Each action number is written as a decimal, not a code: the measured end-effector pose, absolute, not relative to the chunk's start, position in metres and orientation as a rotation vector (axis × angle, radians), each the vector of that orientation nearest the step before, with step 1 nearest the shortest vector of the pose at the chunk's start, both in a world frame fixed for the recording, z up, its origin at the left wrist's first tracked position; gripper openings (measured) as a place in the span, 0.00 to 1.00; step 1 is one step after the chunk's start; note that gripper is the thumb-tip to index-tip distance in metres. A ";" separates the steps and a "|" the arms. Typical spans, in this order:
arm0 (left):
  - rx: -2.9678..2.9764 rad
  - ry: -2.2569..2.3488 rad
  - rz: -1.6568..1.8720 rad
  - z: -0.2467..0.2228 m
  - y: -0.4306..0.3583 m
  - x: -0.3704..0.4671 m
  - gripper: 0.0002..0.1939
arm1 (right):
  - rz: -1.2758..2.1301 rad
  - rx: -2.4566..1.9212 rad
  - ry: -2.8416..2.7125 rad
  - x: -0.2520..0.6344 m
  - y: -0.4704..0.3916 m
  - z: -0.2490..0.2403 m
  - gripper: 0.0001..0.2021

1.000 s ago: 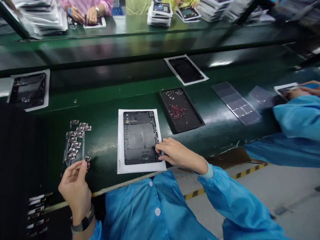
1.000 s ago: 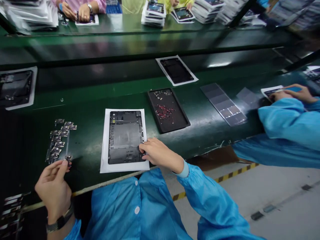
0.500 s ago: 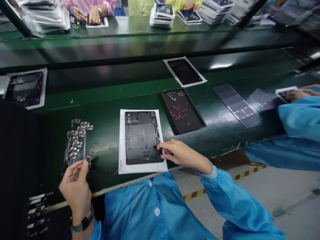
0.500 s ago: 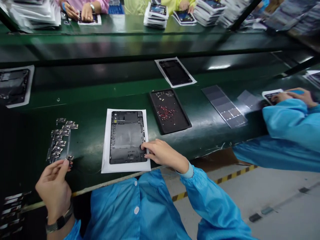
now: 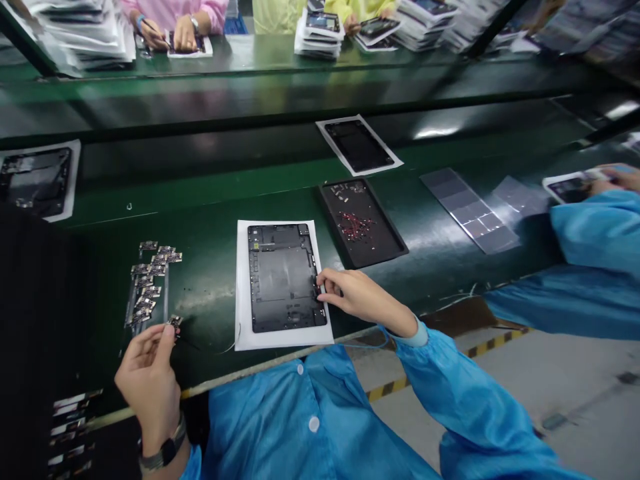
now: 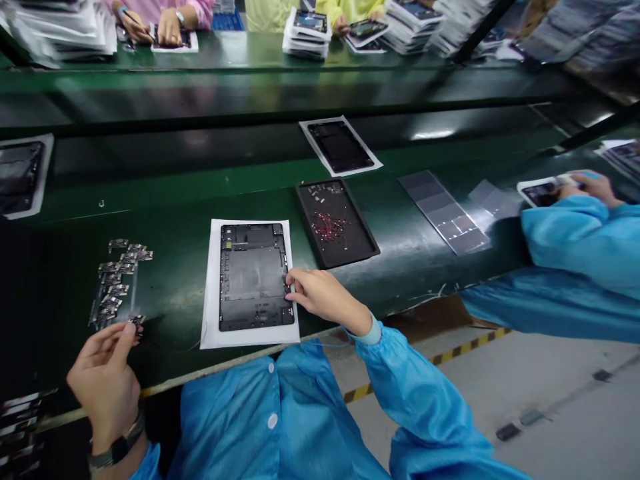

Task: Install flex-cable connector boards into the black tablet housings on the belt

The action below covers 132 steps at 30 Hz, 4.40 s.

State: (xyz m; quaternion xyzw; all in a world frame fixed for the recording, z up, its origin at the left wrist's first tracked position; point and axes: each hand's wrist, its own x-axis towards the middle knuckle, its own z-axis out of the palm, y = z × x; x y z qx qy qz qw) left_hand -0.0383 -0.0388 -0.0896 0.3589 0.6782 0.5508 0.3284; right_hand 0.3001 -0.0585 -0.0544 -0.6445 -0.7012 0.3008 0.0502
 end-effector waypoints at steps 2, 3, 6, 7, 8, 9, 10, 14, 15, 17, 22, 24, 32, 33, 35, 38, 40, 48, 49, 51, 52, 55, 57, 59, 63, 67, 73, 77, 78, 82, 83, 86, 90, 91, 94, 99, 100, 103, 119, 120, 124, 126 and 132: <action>0.949 1.784 1.431 -0.090 -0.039 -0.038 0.13 | 0.857 -1.989 -2.071 0.299 -0.066 -0.058 0.11; 0.953 1.785 1.431 -0.091 -0.038 -0.038 0.13 | 0.847 -2.000 -2.054 0.297 -0.070 -0.059 0.12; 0.972 1.797 1.440 -0.092 -0.038 -0.038 0.14 | 0.817 -2.101 -1.952 0.285 -0.076 -0.064 0.10; 0.978 1.802 1.442 -0.093 -0.037 -0.038 0.14 | 0.786 -2.159 -1.898 0.280 -0.077 -0.066 0.09; 0.982 1.805 1.442 -0.093 -0.037 -0.038 0.15 | 0.745 -2.216 -1.839 0.274 -0.076 -0.068 0.07; 0.985 1.808 1.441 -0.094 -0.037 -0.038 0.15 | 0.708 -2.262 -1.784 0.270 -0.076 -0.070 0.06; 0.986 1.812 1.440 -0.094 -0.037 -0.037 0.15 | 0.684 -2.294 -1.737 0.266 -0.075 -0.072 0.05; 0.984 1.818 1.438 -0.092 -0.038 -0.036 0.14 | 0.712 -2.279 -1.660 0.261 -0.073 -0.077 0.06; 0.982 1.821 1.435 -0.091 -0.038 -0.037 0.14 | 0.718 -2.254 -1.671 0.262 -0.074 -0.078 0.06; 0.966 1.822 1.423 -0.090 -0.039 -0.038 0.15 | 0.689 -2.221 -1.694 0.263 -0.077 -0.080 0.06; 0.897 1.781 1.486 -0.087 -0.039 -0.039 0.16 | 0.556 -2.357 -1.656 0.259 -0.081 -0.081 0.07; 0.899 1.772 1.502 -0.087 -0.039 -0.038 0.16 | 0.526 -2.453 -1.648 0.252 -0.078 -0.078 0.06; 0.926 1.811 1.440 -0.090 -0.037 -0.035 0.16 | 0.555 -2.661 -1.604 0.236 -0.075 -0.068 0.09; 0.924 1.810 1.440 -0.090 -0.037 -0.035 0.16 | 0.543 -2.665 -1.592 0.236 -0.077 -0.069 0.08; 0.924 1.801 1.445 -0.090 -0.037 -0.035 0.16 | 0.495 -2.658 -1.576 0.234 -0.080 -0.072 0.07; 0.945 1.797 1.450 -0.089 -0.036 -0.034 0.15 | 0.457 -2.635 -1.572 0.231 -0.083 -0.075 0.07; 0.957 1.799 1.448 -0.089 -0.037 -0.033 0.15 | 0.492 -2.651 -1.556 0.230 -0.083 -0.076 0.08; 0.929 1.779 1.469 -0.091 -0.036 -0.035 0.14 | 0.584 -2.543 -1.596 0.237 -0.087 -0.071 0.07; 0.919 1.767 1.475 -0.091 -0.036 -0.034 0.14 | 0.568 -2.525 -1.588 0.239 -0.086 -0.071 0.07; 0.905 1.745 1.490 -0.090 -0.036 -0.034 0.13 | 0.550 -2.499 -1.611 0.241 -0.082 -0.068 0.08; 0.901 1.737 1.496 -0.090 -0.036 -0.033 0.13 | 0.552 -2.482 -1.648 0.242 -0.078 -0.067 0.07; 0.890 1.743 1.491 -0.089 -0.036 -0.033 0.13 | 0.591 -2.432 -1.762 0.244 -0.069 -0.065 0.05; 0.881 1.753 1.487 -0.090 -0.035 -0.034 0.14 | 0.618 -2.431 -1.786 0.246 -0.065 -0.065 0.05; 0.869 1.751 1.493 -0.092 -0.035 -0.036 0.15 | 0.619 -2.394 -1.807 0.248 -0.067 -0.067 0.06; 0.818 1.718 1.507 -0.092 -0.037 -0.037 0.14 | 0.466 -2.090 -1.864 0.250 -0.079 -0.077 0.07; 0.783 1.624 1.517 -0.074 -0.042 -0.033 0.14 | 0.503 -1.903 -1.781 0.248 -0.095 -0.087 0.08; 0.765 1.351 1.511 -0.038 -0.042 -0.018 0.17 | 0.495 -1.809 -1.678 0.251 -0.105 -0.094 0.06; 0.604 1.153 1.368 -0.043 -0.036 -0.003 0.17 | 0.478 -1.772 -1.741 0.256 -0.109 -0.092 0.07; 0.559 1.120 1.318 -0.047 -0.035 0.002 0.16 | 0.472 -1.761 -1.757 0.257 -0.109 -0.091 0.08; 0.442 1.063 1.139 -0.061 -0.033 0.033 0.16 | 0.420 -1.724 -1.821 0.259 -0.111 -0.088 0.08; 0.437 1.057 1.107 -0.063 -0.032 0.041 0.16 | 0.398 -1.721 -1.835 0.260 -0.111 -0.087 0.09; 0.479 1.043 1.067 -0.067 -0.030 0.062 0.17 | 0.313 -1.712 -1.881 0.261 -0.111 -0.087 0.09; 0.534 1.047 1.042 -0.070 -0.030 0.078 0.18 | 0.226 -1.751 -1.915 0.262 -0.110 -0.090 0.08; 0.544 1.050 1.033 -0.072 -0.031 0.082 0.18 | 0.217 -1.766 -1.910 0.262 -0.109 -0.090 0.08; 0.606 1.089 0.997 -0.076 -0.035 0.090 0.17 | 0.233 -1.770 -1.854 0.261 -0.107 -0.092 0.08; 0.770 1.107 0.841 -0.081 -0.041 0.102 0.13 | 0.538 -1.671 -1.684 0.261 -0.102 -0.090 0.07; 0.792 1.096 0.805 -0.081 -0.042 0.103 0.10 | 0.621 -1.647 -1.648 0.262 -0.102 -0.090 0.07; 0.829 1.083 0.731 -0.080 -0.042 0.107 0.08 | 0.811 -1.595 -1.553 0.265 -0.100 -0.088 0.06; 0.887 1.054 0.670 -0.086 -0.039 0.112 0.09 | 1.187 -1.564 -1.413 0.279 -0.095 -0.077 0.08; 0.886 1.047 0.658 -0.086 -0.038 0.112 0.10 | 1.211 -1.558 -1.410 0.280 -0.095 -0.077 0.08; 0.850 1.035 0.622 -0.083 -0.036 0.112 0.11 | 1.264 -1.535 -1.396 0.284 -0.096 -0.079 0.08; 0.834 1.037 0.615 -0.082 -0.036 0.112 0.11 | 1.260 -1.531 -1.389 0.284 -0.096 -0.081 0.09; 0.828 1.042 0.587 -0.080 -0.035 0.112 0.13 | 1.253 -1.511 -1.390 0.284 -0.097 -0.081 0.07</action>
